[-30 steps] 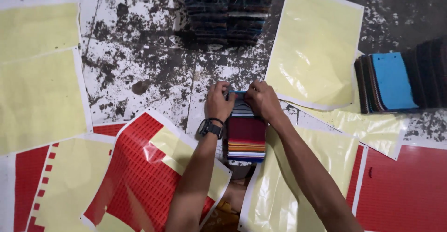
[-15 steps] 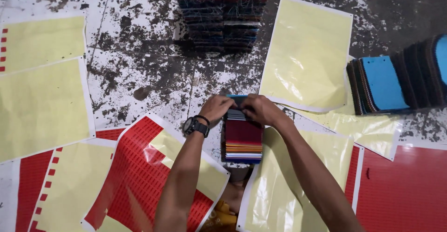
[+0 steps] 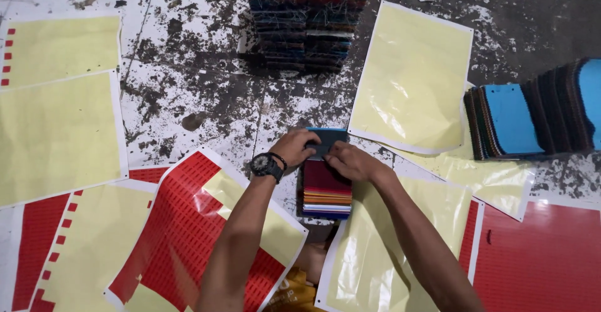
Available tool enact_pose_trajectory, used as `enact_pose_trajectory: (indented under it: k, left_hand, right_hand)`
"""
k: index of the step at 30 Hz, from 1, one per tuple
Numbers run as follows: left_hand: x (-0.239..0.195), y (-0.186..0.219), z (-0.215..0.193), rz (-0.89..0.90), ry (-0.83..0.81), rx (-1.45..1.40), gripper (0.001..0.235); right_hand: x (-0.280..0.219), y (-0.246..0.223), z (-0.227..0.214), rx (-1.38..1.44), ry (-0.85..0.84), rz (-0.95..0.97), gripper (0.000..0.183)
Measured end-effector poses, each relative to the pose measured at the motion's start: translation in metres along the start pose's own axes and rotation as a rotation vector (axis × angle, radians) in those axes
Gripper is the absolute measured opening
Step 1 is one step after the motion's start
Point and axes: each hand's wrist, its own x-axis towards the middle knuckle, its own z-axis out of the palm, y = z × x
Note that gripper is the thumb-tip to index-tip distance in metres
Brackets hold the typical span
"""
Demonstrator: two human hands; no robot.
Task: The person sits on the floor and assembles notebooks by hand. They peel small red adhesive strips from a sheet and apply them to the spine of a stack of colored paper sheets. The person repeats this process, stacking the finished notebooks on the floor.
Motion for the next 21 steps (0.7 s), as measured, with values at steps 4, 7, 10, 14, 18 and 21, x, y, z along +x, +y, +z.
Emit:
enact_pose_trajectory:
  k: [4,7,10,14,18,21]
  left_hand:
    - [-0.013,0.012,-0.011,0.09,-0.009,0.011,0.026]
    - [-0.005,-0.011,0.002,0.177,0.008,-0.054,0.029]
    - [0.008,-0.034,0.012,0.241,0.033,-0.046,0.023]
    - [0.007,-0.044,0.019,0.331,0.084,0.067,0.01]
    - [0.032,-0.082,0.063,0.459,0.253,0.271,0.02]
    - [0.042,-0.082,0.078,0.411,0.41,0.515,0.018]
  right_hand:
    - [-0.003,-0.024,-0.008,-0.031,0.029,0.059,0.048]
    - [-0.011,-0.041,-0.007,-0.11,0.058,0.083,0.049]
    - [-0.018,-0.046,-0.007,-0.096,0.038,0.061,0.053]
    - [-0.021,-0.063,-0.013,-0.159,0.049,0.117,0.056]
    - [-0.02,-0.051,0.005,-0.361,0.167,0.073,0.056]
    - [-0.022,-0.049,0.017,-0.457,0.122,0.116,0.058]
